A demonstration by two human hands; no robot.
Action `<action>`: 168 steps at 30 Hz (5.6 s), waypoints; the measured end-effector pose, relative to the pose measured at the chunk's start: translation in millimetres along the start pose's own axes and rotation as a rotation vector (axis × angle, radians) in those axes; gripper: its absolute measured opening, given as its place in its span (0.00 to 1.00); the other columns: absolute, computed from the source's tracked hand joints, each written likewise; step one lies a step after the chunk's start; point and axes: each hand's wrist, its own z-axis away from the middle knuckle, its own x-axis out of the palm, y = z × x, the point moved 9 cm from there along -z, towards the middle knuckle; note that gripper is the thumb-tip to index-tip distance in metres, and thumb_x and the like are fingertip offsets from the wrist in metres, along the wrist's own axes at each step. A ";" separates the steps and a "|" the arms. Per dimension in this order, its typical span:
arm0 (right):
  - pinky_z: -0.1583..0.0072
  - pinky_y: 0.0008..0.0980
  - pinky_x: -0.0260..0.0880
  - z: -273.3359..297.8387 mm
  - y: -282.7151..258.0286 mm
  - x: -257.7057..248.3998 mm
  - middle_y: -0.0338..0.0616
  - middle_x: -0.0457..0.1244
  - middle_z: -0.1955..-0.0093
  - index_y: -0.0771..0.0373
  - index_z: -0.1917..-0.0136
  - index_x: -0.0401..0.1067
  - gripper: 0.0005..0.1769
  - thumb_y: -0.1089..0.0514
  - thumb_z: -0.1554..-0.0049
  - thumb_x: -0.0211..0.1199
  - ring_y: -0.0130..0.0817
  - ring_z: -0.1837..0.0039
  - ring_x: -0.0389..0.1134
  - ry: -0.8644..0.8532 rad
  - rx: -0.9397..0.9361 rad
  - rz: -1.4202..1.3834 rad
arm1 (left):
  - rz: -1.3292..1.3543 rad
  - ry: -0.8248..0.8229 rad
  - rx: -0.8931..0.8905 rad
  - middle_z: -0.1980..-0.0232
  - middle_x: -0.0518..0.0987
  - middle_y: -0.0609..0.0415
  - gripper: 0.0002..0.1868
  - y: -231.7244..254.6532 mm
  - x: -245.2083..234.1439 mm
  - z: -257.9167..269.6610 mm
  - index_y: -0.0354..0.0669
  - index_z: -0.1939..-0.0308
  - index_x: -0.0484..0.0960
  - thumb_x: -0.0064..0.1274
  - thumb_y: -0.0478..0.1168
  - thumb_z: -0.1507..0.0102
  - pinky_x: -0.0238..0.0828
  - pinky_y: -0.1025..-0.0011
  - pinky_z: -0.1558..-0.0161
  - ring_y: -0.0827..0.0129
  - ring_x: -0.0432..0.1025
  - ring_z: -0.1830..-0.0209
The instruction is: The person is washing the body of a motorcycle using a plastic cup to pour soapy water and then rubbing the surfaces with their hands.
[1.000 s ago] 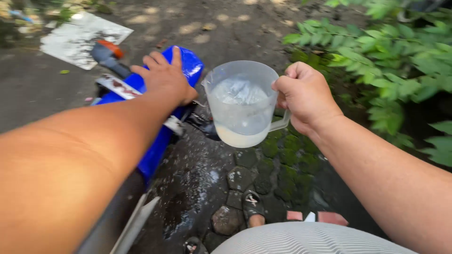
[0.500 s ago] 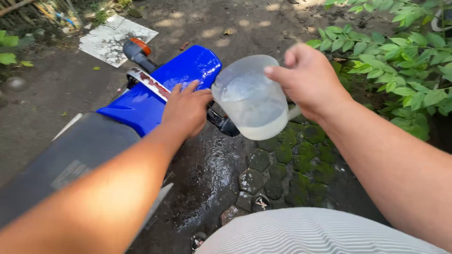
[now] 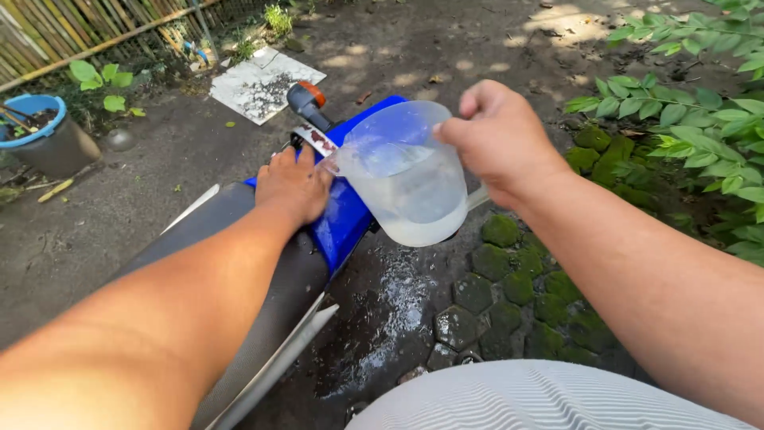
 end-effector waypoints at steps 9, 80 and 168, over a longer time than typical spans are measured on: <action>0.65 0.29 0.58 45.4 23.8 -7.6 0.35 0.60 0.67 0.56 0.61 0.59 0.16 0.67 0.47 0.66 0.26 0.67 0.59 0.010 0.141 -0.204 | -0.043 0.524 -0.066 0.23 0.56 0.34 0.49 -51.2 -20.3 142.7 0.38 0.26 0.63 0.48 0.68 0.40 0.35 0.47 0.29 0.43 0.44 0.22; 0.66 0.29 0.57 46.8 95.0 -151.6 0.33 0.57 0.68 0.56 0.65 0.59 0.16 0.69 0.49 0.65 0.23 0.67 0.57 0.034 0.165 0.260 | 2.046 -0.250 -0.876 0.56 0.79 0.45 0.19 159.7 233.7 15.1 0.41 0.47 0.72 0.56 0.47 0.35 0.79 0.55 0.58 0.56 0.77 0.60; 0.62 0.29 0.55 -418.3 284.3 -187.3 0.35 0.56 0.68 0.56 0.65 0.57 0.16 0.69 0.45 0.61 0.28 0.65 0.56 -0.684 0.355 -0.275 | -0.199 0.381 -0.484 0.23 0.59 0.42 0.35 231.7 66.0 -185.3 0.42 0.26 0.64 0.39 0.59 0.31 0.37 0.38 0.28 0.44 0.46 0.22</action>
